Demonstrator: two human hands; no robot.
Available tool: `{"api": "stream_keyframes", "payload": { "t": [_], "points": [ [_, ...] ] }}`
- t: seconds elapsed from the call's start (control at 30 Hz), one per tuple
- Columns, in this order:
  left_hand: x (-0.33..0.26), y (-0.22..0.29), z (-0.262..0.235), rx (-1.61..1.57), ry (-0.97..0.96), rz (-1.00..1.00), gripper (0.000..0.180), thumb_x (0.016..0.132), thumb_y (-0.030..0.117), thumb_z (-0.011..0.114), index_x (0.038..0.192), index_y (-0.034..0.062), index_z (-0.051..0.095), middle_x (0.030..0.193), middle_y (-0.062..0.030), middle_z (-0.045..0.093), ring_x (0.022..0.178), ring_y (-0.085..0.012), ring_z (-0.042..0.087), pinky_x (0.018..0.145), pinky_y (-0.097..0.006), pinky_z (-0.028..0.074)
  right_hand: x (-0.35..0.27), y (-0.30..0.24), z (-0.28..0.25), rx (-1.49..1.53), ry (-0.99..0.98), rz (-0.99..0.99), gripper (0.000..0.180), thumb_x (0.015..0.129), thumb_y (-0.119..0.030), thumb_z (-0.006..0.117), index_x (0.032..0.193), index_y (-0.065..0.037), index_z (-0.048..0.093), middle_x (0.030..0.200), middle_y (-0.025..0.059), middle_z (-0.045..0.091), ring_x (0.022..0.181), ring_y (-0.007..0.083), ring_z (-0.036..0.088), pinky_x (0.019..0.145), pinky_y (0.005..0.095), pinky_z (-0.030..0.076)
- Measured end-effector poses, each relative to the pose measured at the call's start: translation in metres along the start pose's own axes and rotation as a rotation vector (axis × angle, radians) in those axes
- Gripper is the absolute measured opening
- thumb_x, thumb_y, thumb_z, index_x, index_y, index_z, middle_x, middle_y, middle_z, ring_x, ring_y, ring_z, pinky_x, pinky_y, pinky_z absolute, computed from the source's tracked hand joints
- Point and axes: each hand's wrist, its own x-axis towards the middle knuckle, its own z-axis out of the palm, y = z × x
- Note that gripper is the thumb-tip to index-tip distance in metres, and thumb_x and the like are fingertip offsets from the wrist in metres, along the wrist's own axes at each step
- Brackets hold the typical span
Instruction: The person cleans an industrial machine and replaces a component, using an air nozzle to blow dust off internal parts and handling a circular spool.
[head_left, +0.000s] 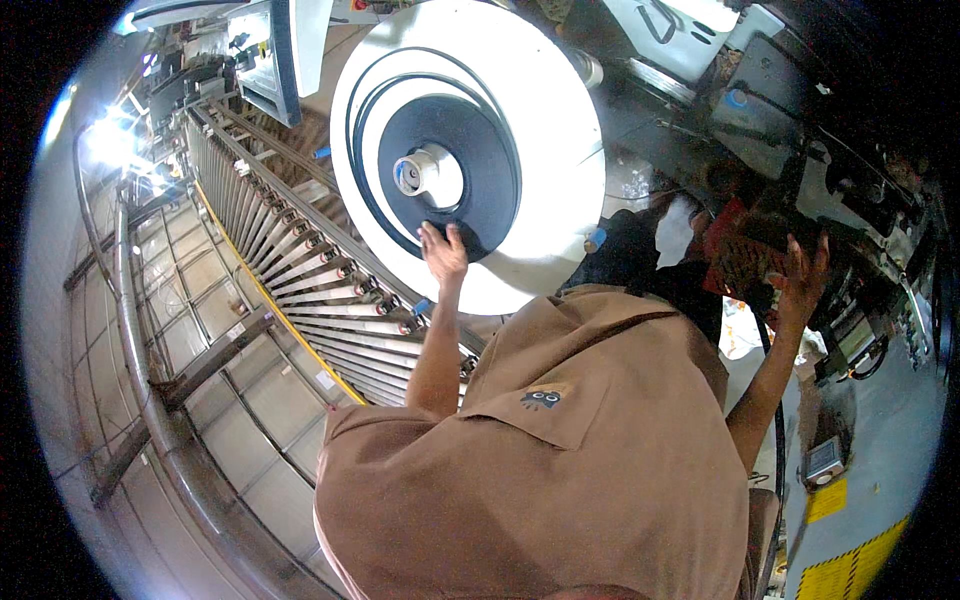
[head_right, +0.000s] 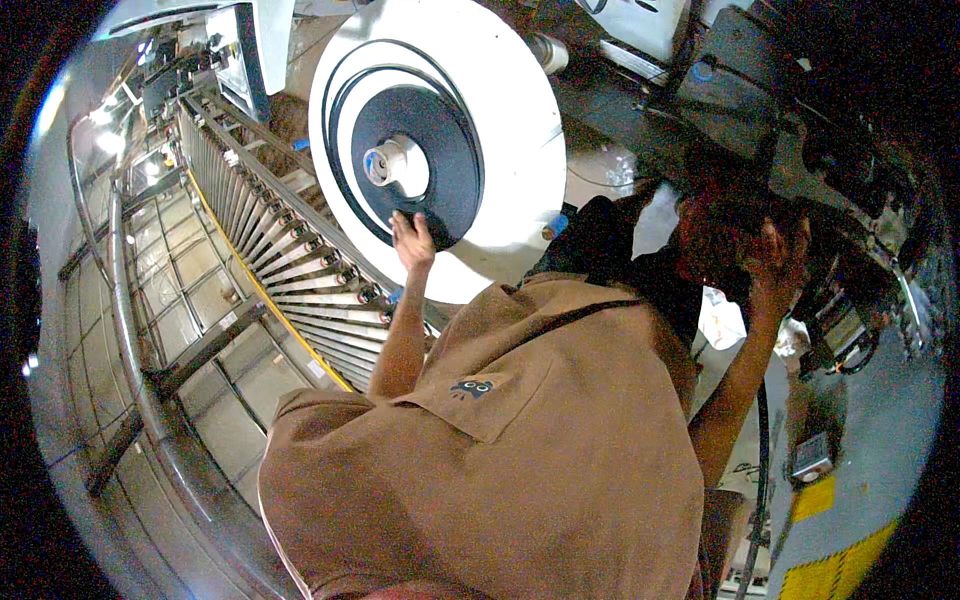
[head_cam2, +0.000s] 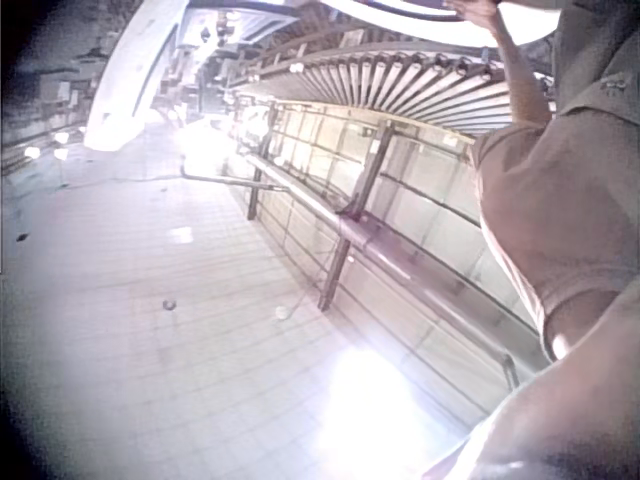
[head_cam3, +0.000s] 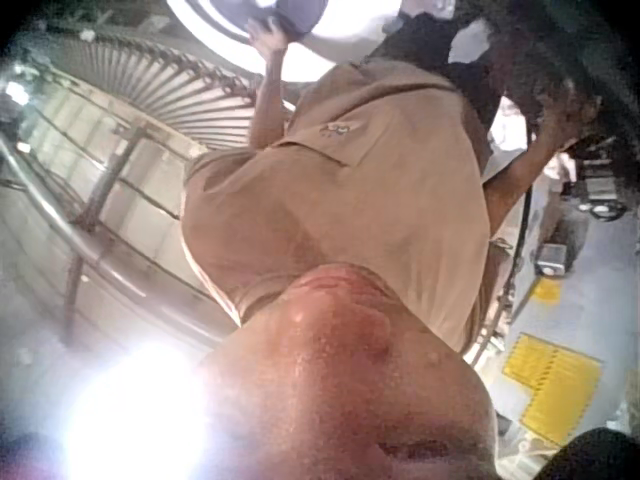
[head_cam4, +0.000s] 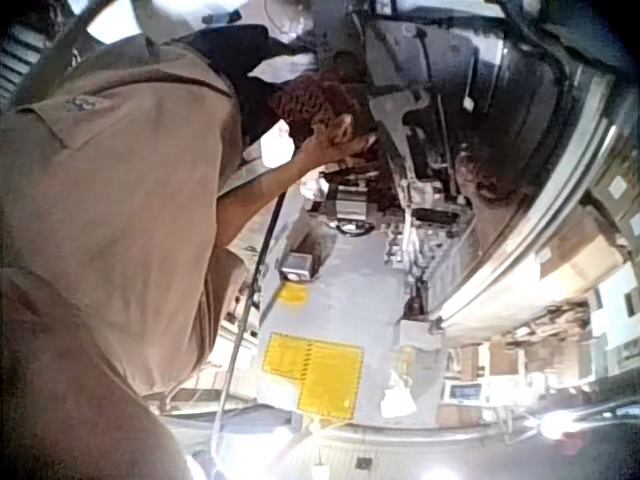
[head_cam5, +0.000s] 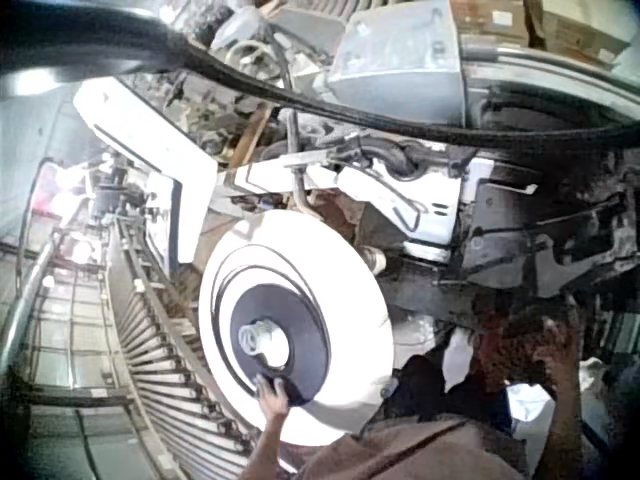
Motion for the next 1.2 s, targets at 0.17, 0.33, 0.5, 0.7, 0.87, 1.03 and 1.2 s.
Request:
{"api": "stream_keyframes", "payload": {
  "t": [0.17, 0.33, 0.5, 0.7, 0.87, 1.03, 1.2],
  "points": [
    [-0.041, 0.082, -0.014, -0.093, -0.002, 0.272, 0.082, 0.107, 0.052, 0.037, 0.155, -0.0143, 0.029, 0.160, -0.0403, 0.026, 0.151, -0.0553, 0.022, 0.127, -0.057, 0.014, 0.008, -0.071, 0.007, 0.152, 0.048, 0.371, 0.083, 0.097, -0.053, 0.068, 0.162, -0.015, 0.034, 0.162, 0.0170, 0.038, 0.137, 0.0333, 0.055, 0.081, 0.0379, 0.064],
    [-0.014, 0.147, -0.018, -0.278, 0.013, 0.595, 0.088, 0.105, 0.053, 0.035, 0.158, -0.0148, 0.017, 0.167, -0.0361, 0.009, 0.159, -0.0454, 0.005, 0.128, -0.060, 0.002, 0.007, -0.076, 0.002, 0.184, 0.009, 0.375, 0.095, 0.097, -0.055, 0.066, 0.167, -0.018, 0.014, 0.148, 0.0201, 0.056, 0.132, 0.0336, 0.059, 0.078, 0.0400, 0.063],
    [0.119, 0.199, -0.035, -0.049, 0.085, 0.712, 0.090, 0.108, 0.058, 0.028, 0.158, -0.0146, 0.016, 0.166, -0.0354, 0.014, 0.158, -0.0432, 0.014, 0.130, -0.052, 0.008, 0.009, -0.077, 0.001, 0.252, 0.067, 0.392, 0.082, 0.100, -0.035, 0.068, 0.166, -0.019, 0.021, 0.141, 0.0142, 0.062, 0.105, 0.0260, 0.069, 0.072, 0.0368, 0.064],
    [0.264, 0.103, -0.040, 0.076, 0.055, 0.506, 0.087, 0.107, 0.064, 0.015, 0.161, -0.0036, 0.026, 0.170, -0.0190, 0.025, 0.159, -0.0287, 0.020, 0.130, -0.048, 0.009, 0.007, -0.060, -0.010, 0.102, 0.037, 0.324, 0.079, 0.104, -0.040, 0.063, 0.167, -0.019, 0.020, 0.151, 0.0184, 0.053, 0.131, 0.0301, 0.060, 0.087, 0.0441, 0.062],
    [0.223, -0.037, -0.030, -0.059, -0.144, 0.095, 0.073, 0.109, 0.056, 0.017, 0.165, 0.0102, 0.025, 0.168, -0.0158, 0.031, 0.151, -0.0354, 0.037, 0.125, -0.053, 0.016, 0.004, -0.065, -0.001, 0.162, -0.022, 0.292, 0.081, 0.103, -0.047, 0.062, 0.167, -0.021, 0.018, 0.153, 0.0154, 0.052, 0.128, 0.0279, 0.062, 0.089, 0.0444, 0.062],
    [0.081, -0.136, -0.007, 0.346, -0.007, 0.415, 0.061, 0.111, 0.038, 0.037, 0.161, 0.0039, 0.030, 0.158, -0.0324, 0.040, 0.119, -0.0527, 0.061, 0.110, -0.068, 0.036, -0.001, 0.004, -0.022, 0.210, -0.069, 0.181, 0.057, 0.092, -0.024, 0.076, 0.147, -0.021, 0.058, 0.172, 0.0151, 0.016, 0.146, 0.0331, 0.043, 0.079, 0.0366, 0.064],
    [-0.049, 0.042, -0.013, -0.176, -0.058, 0.311, 0.079, 0.108, 0.050, 0.036, 0.160, -0.0076, 0.021, 0.163, -0.0341, 0.028, 0.154, -0.0413, 0.028, 0.127, -0.052, 0.010, 0.005, -0.088, 0.011, 0.161, 0.042, 0.349, 0.091, 0.100, -0.050, 0.065, 0.167, -0.017, 0.014, 0.151, 0.0161, 0.054, 0.133, 0.0307, 0.059, 0.093, 0.0422, 0.061]
  ]
}}
